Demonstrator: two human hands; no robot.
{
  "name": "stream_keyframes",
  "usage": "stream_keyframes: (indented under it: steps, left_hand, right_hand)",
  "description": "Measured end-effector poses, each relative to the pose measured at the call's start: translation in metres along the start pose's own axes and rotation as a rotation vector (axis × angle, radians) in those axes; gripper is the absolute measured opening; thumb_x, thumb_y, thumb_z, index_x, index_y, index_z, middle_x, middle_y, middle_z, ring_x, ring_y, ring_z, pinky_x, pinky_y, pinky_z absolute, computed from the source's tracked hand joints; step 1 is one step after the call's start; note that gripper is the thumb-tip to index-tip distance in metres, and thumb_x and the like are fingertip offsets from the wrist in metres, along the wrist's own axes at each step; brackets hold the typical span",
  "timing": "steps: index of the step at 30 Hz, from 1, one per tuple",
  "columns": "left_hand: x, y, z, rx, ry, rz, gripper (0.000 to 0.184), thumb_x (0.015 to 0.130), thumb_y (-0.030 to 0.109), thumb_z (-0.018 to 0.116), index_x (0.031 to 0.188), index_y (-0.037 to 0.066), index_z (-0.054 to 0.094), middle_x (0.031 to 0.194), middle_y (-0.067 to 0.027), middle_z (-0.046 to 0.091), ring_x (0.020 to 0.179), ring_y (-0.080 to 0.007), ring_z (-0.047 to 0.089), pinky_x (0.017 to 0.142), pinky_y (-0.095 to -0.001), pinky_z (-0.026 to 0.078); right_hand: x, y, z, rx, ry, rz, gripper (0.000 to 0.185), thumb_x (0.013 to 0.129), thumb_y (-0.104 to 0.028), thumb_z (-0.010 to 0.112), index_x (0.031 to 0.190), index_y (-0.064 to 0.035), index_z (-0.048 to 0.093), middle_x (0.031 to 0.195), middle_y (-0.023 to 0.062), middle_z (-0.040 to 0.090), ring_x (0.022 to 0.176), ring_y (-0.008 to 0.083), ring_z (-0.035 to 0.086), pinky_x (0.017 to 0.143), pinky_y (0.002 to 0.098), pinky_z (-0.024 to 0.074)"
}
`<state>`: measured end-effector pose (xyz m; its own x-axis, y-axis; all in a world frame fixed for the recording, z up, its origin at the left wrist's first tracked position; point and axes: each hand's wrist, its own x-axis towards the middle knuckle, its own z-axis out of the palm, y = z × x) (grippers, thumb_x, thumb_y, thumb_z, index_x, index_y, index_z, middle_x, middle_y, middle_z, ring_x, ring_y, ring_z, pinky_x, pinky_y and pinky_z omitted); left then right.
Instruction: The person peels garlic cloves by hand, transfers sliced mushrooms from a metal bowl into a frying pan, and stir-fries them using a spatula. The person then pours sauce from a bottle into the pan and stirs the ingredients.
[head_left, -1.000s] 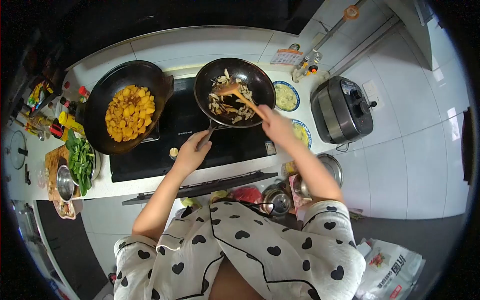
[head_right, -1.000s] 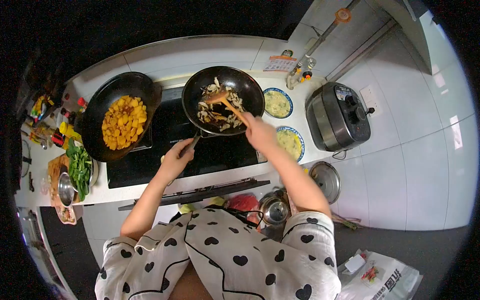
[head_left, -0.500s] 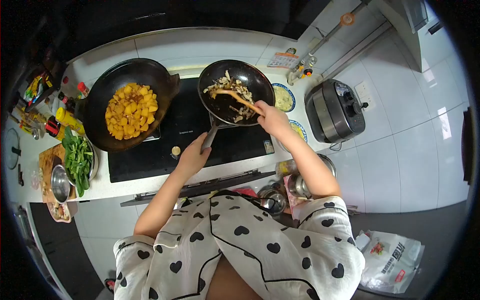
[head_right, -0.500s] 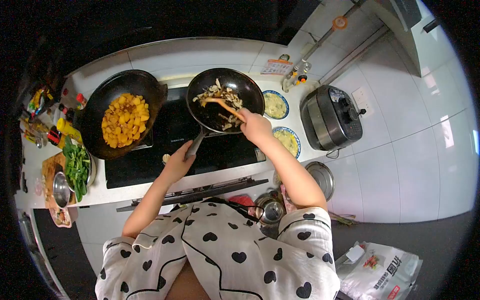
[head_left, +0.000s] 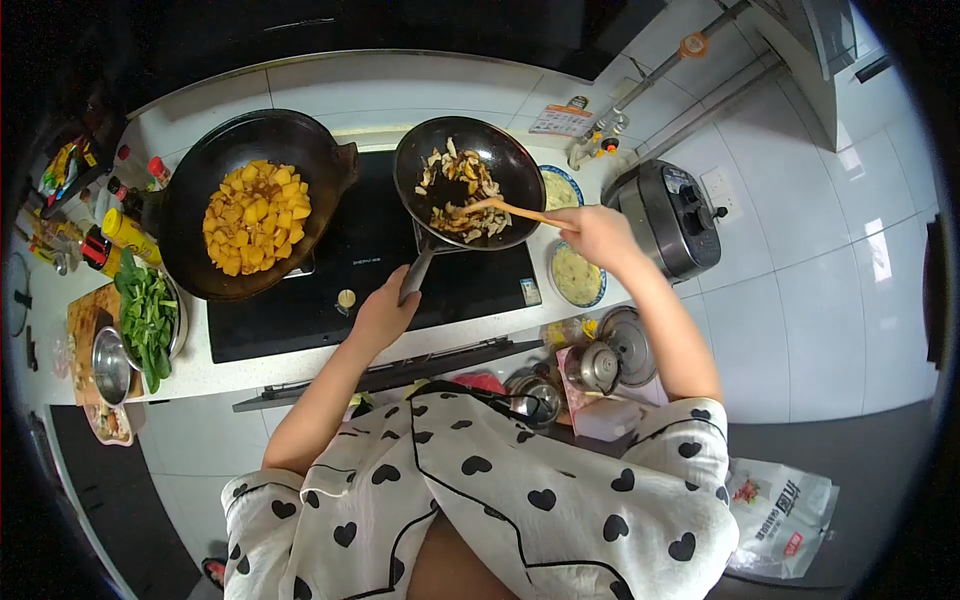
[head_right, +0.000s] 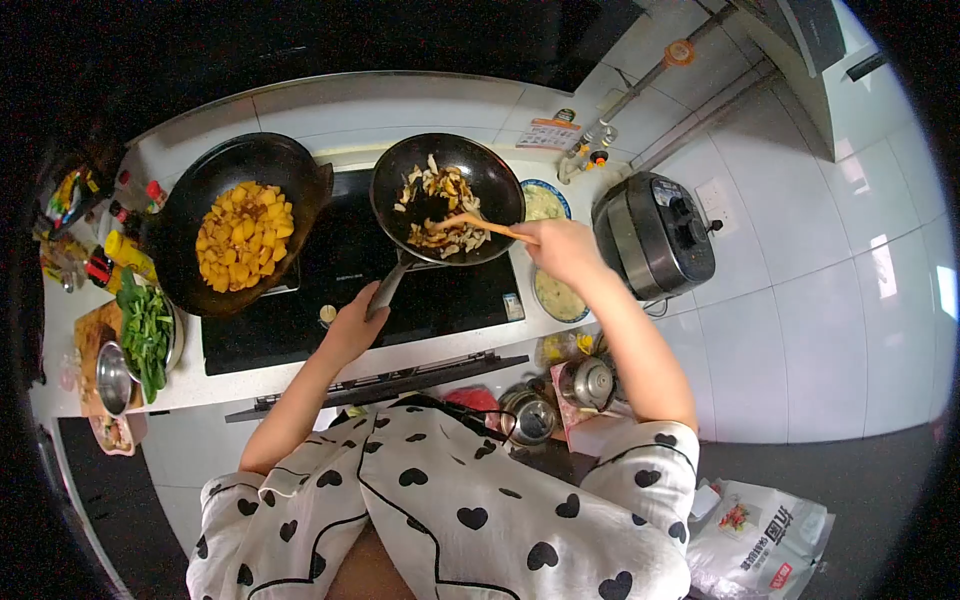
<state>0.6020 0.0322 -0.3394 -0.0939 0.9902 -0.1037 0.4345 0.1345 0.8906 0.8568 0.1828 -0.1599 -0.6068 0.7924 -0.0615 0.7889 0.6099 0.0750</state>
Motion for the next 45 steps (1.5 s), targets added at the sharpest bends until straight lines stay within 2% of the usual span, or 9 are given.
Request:
stream_keyframes:
  steps: [3, 11, 17, 22, 26, 32, 36, 40, 45]
  left_hand:
    - [0.000, 0.011, -0.007, 0.000, -0.062, -0.067, 0.052, 0.088, 0.020, 0.055, 0.132, -0.002, 0.036, 0.116, -0.0261, 0.055, 0.106, -0.0347, 0.057, 0.088, -0.0342, 0.044]
    - [0.000, -0.006, 0.001, -0.035, 0.027, 0.053, 0.052, 0.086, 0.023, 0.056, 0.130, 0.001, 0.039, 0.110, -0.0270, 0.057, 0.103, -0.0400, 0.056, 0.085, -0.0399, 0.045]
    - [-0.001, -0.003, -0.001, -0.066, 0.014, 0.035, 0.051, 0.086, 0.023, 0.056, 0.129, 0.001, 0.041, 0.110, -0.0265, 0.057, 0.103, -0.0401, 0.056, 0.085, -0.0395, 0.045]
    - [0.000, -0.002, 0.000, -0.163, -0.022, -0.044, 0.051, 0.086, 0.020, 0.058, 0.130, 0.001, 0.041, 0.095, -0.0233, 0.062, 0.090, -0.0352, 0.062, 0.078, -0.0371, 0.047]
    - [0.000, 0.000, -0.002, -0.122, -0.082, -0.063, 0.050, 0.090, 0.014, 0.055, 0.133, -0.001, 0.035, 0.098, -0.0160, 0.060, 0.080, -0.0187, 0.062, 0.073, -0.0291, 0.048]
    - [-0.002, 0.003, -0.005, -0.187, -0.099, -0.095, 0.051, 0.090, 0.014, 0.055, 0.134, -0.001, 0.035, 0.096, -0.0149, 0.060, 0.079, -0.0182, 0.061, 0.073, -0.0288, 0.048]
    - [-0.003, 0.001, 0.000, -0.189, -0.009, -0.058, 0.051, 0.086, 0.019, 0.059, 0.130, 0.003, 0.040, 0.083, -0.0178, 0.064, 0.077, -0.0275, 0.064, 0.070, -0.0340, 0.048]
    - [-0.003, 0.000, 0.000, -0.166, -0.001, -0.056, 0.051, 0.086, 0.019, 0.059, 0.129, 0.001, 0.041, 0.088, -0.0200, 0.064, 0.083, -0.0316, 0.063, 0.074, -0.0359, 0.047]
    - [-0.004, 0.003, -0.002, -0.189, -0.010, -0.053, 0.050, 0.085, 0.019, 0.058, 0.129, 0.000, 0.041, 0.088, -0.0200, 0.063, 0.083, -0.0309, 0.063, 0.075, -0.0354, 0.047]
  right_hand:
    - [-0.007, -0.002, -0.017, -0.010, -0.115, 0.006, 0.029, 0.078, -0.016, 0.057, 0.104, -0.0229, 0.066, 0.087, 0.0090, 0.067, 0.079, 0.0289, 0.064, 0.070, 0.0395, 0.0508]
    - [0.060, -0.006, 0.078, 0.271, 0.224, 0.259, 0.032, 0.078, -0.016, 0.062, 0.110, -0.0195, 0.064, 0.094, 0.0125, 0.066, 0.086, 0.0311, 0.062, 0.074, 0.0400, 0.0497]
    - [0.048, -0.002, 0.079, 0.194, 0.125, 0.093, 0.031, 0.078, -0.014, 0.057, 0.107, -0.0219, 0.065, 0.090, 0.0106, 0.066, 0.084, 0.0299, 0.063, 0.071, 0.0411, 0.0507]
    - [0.013, 0.006, -0.025, 0.008, -0.133, 0.008, 0.032, 0.075, -0.010, 0.058, 0.102, -0.0206, 0.067, 0.091, 0.0091, 0.066, 0.085, 0.0277, 0.063, 0.074, 0.0397, 0.0500]
    - [0.013, -0.001, -0.004, 0.010, -0.171, 0.045, 0.031, 0.074, -0.011, 0.059, 0.103, -0.0202, 0.067, 0.091, 0.0094, 0.066, 0.085, 0.0287, 0.063, 0.075, 0.0396, 0.0496]
    - [0.054, 0.022, 0.003, 0.155, -0.089, 0.274, 0.028, 0.078, -0.021, 0.061, 0.105, -0.0182, 0.066, 0.095, 0.0128, 0.066, 0.089, 0.0305, 0.062, 0.077, 0.0389, 0.0494]
    - [0.087, 0.069, -0.034, 0.447, -0.469, 0.547, 0.022, 0.082, -0.024, 0.060, 0.074, -0.0035, 0.064, 0.058, 0.0082, 0.057, 0.036, 0.0125, 0.047, 0.035, 0.0272, 0.0364]
    - [0.125, 0.104, 0.009, 1.014, -0.639, 0.744, 0.019, 0.087, -0.023, 0.058, 0.076, -0.0079, 0.058, 0.054, 0.0020, 0.051, 0.035, 0.0023, 0.030, 0.033, 0.0190, 0.0232]
    - [0.147, 0.076, 0.010, 0.889, -0.454, 0.518, 0.010, 0.080, -0.018, 0.062, 0.083, -0.0089, 0.065, 0.055, -0.0012, 0.049, 0.038, 0.0051, 0.032, 0.035, 0.0212, 0.0226]
